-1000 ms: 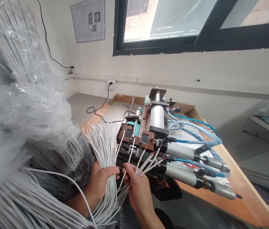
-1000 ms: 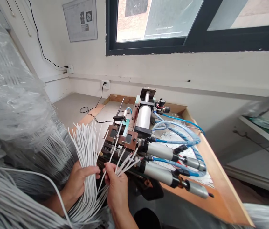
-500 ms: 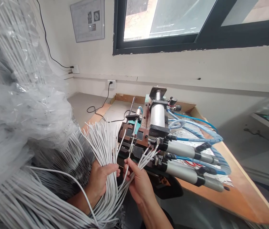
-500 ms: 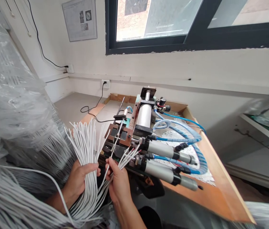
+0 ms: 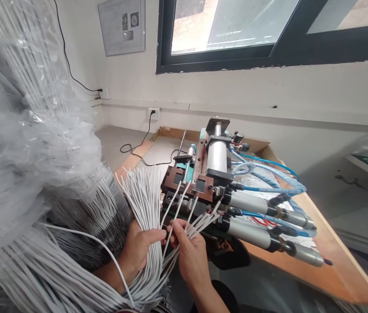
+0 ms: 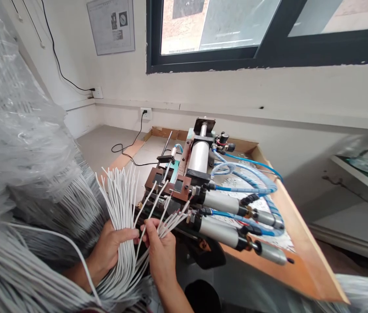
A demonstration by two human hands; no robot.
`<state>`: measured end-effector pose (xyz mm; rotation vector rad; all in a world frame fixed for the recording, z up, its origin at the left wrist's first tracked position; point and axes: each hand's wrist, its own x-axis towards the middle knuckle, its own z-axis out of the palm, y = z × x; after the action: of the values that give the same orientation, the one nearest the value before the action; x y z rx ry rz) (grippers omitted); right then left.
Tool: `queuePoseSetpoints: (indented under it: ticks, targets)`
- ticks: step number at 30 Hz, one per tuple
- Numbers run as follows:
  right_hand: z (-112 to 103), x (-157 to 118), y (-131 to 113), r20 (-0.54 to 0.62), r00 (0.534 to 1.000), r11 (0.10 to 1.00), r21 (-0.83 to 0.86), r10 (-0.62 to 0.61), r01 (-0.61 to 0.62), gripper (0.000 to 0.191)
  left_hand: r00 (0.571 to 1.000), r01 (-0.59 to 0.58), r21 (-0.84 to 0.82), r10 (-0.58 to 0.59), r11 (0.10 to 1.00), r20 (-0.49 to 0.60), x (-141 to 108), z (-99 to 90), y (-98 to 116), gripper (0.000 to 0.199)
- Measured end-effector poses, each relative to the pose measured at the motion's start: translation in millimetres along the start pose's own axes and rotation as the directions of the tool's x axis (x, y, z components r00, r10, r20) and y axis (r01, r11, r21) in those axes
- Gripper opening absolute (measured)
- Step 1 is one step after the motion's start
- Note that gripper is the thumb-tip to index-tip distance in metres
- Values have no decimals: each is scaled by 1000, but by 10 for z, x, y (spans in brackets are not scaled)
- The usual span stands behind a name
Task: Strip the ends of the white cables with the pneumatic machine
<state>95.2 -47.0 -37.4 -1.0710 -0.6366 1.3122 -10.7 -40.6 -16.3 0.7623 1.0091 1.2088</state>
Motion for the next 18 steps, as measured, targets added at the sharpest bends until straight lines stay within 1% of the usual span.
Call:
queuePoseSetpoints:
  ticks: [2, 4, 9, 13, 18]
  targets:
    - [-57, -24, 60, -19, 1000, 1000, -9, -2, 2, 22, 998, 11, 21, -9, 1000, -69, 0, -34, -4, 8]
    - [-108, -48, 101, -19, 1000, 1000, -25, -2, 1, 22, 994, 22, 35, -18, 999, -110, 4, -57, -4, 6]
    - [-164, -70, 79, -25, 999, 999, -44, 29, -30, 24, 992, 28, 17, -26, 999, -127, 16, -48, 2, 7]
    - [-166, -31, 32, -54, 997, 998, -11, 58, -59, 25, 991, 32, -13, -34, 999, -128, 29, -30, -4, 10]
    - [-178, 1, 16, -66, 993, 995, 7, 97, -97, 28, 990, 34, -1, -33, 999, -136, 49, -30, -15, 9]
